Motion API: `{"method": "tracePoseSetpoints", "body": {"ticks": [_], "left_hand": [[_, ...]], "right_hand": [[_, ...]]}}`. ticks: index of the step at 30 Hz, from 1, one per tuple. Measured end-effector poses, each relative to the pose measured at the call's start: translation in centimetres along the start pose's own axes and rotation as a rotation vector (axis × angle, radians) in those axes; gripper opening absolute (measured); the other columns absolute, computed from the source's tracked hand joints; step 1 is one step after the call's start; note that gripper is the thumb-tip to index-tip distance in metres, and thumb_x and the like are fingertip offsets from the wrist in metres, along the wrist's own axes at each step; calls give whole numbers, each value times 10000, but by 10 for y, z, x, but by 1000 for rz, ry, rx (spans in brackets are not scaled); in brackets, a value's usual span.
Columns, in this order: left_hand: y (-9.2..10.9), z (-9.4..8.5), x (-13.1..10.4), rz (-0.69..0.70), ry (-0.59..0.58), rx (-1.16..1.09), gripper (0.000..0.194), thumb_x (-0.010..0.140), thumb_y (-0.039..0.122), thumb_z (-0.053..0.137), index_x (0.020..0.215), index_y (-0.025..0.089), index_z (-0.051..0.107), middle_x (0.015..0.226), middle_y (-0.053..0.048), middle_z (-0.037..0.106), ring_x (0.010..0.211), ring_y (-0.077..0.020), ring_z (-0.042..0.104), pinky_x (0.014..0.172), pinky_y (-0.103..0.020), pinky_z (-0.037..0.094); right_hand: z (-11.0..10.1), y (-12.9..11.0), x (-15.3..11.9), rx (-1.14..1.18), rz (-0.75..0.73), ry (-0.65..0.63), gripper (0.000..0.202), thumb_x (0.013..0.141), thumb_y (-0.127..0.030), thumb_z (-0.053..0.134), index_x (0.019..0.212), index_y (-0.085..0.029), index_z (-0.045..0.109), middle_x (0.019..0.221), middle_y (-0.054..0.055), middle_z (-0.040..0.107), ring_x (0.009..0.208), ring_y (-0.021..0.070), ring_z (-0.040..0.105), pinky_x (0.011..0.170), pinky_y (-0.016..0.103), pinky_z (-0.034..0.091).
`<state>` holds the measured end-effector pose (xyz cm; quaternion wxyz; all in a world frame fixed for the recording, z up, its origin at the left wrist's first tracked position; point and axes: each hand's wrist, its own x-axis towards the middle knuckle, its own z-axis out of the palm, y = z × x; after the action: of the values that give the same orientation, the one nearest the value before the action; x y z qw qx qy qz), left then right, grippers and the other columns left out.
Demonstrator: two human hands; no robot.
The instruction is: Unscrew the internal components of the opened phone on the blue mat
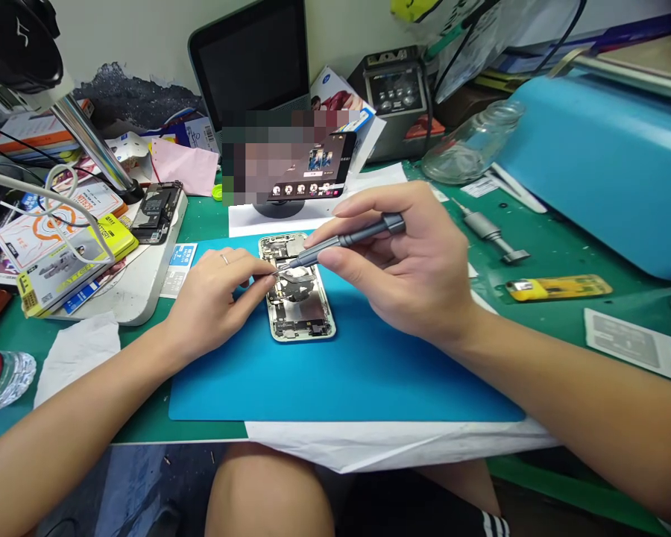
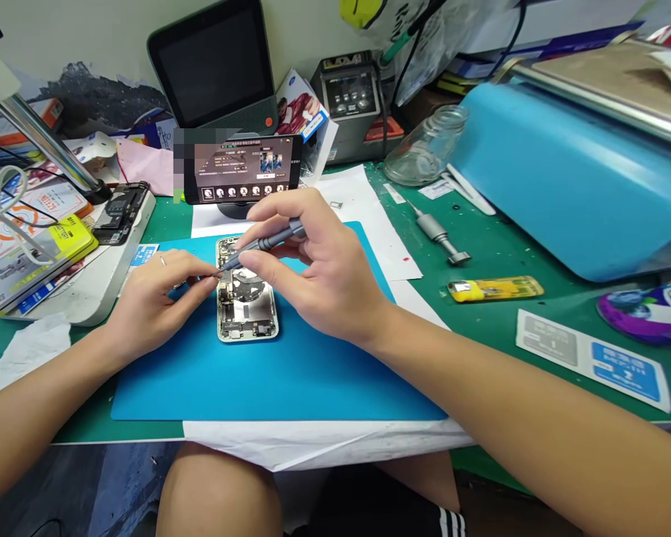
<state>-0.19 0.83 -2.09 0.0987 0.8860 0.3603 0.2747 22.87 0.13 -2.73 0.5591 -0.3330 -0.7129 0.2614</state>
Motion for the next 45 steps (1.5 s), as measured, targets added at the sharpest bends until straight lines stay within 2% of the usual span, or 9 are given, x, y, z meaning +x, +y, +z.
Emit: {"method": "tracePoseSetpoints", "body": {"ticks": [8,13,19,28,37,45], "left_hand": [[0,-1,-1,-35,16,11,110,1004,254,613,982,195,704,916,-25,761,822,-177,654,755,-324,434],[0,0,0,-2,29,6,80,988,218,643,985,170,707,917,-29,761,808,-170,656,749,-309,435],[1,0,0,20,35,15,65,980,197,651,997,168,706,915,-23,759,814,-163,662,756,-298,438],[1,1,-1,34,20,19,74,990,213,641,999,174,704,887,-10,748,793,-150,649,743,-297,421],[-6,-1,1,-19,-4,-27,111,940,271,719,1015,189,727,891,-3,762,774,-146,657,737,-296,415],[-3,-1,0,52,10,5,103,980,248,664,988,176,738,848,-13,751,759,-148,645,726,-308,395]], "right_hand": [[-1,-2,0,-61,33,13,241,901,-268,708,1095,-298,568,991,1,736,974,210,760,791,356,666],[-1,0,0,-31,22,3,267,893,-205,715,1104,-294,577,970,-12,746,968,192,762,787,321,660],[0,6,2,39,-76,0,327,865,-165,753,1126,-277,589,910,-31,732,889,150,769,750,261,663],[0,8,3,60,-54,0,315,863,-175,762,1113,-289,607,885,-36,717,864,154,771,726,255,668],[-2,8,3,16,-88,14,321,877,-205,764,1144,-309,619,927,-24,740,885,177,772,699,279,661],[-3,9,3,-12,-99,12,311,894,-266,756,1172,-311,623,998,-4,726,888,170,771,674,257,659]]}}
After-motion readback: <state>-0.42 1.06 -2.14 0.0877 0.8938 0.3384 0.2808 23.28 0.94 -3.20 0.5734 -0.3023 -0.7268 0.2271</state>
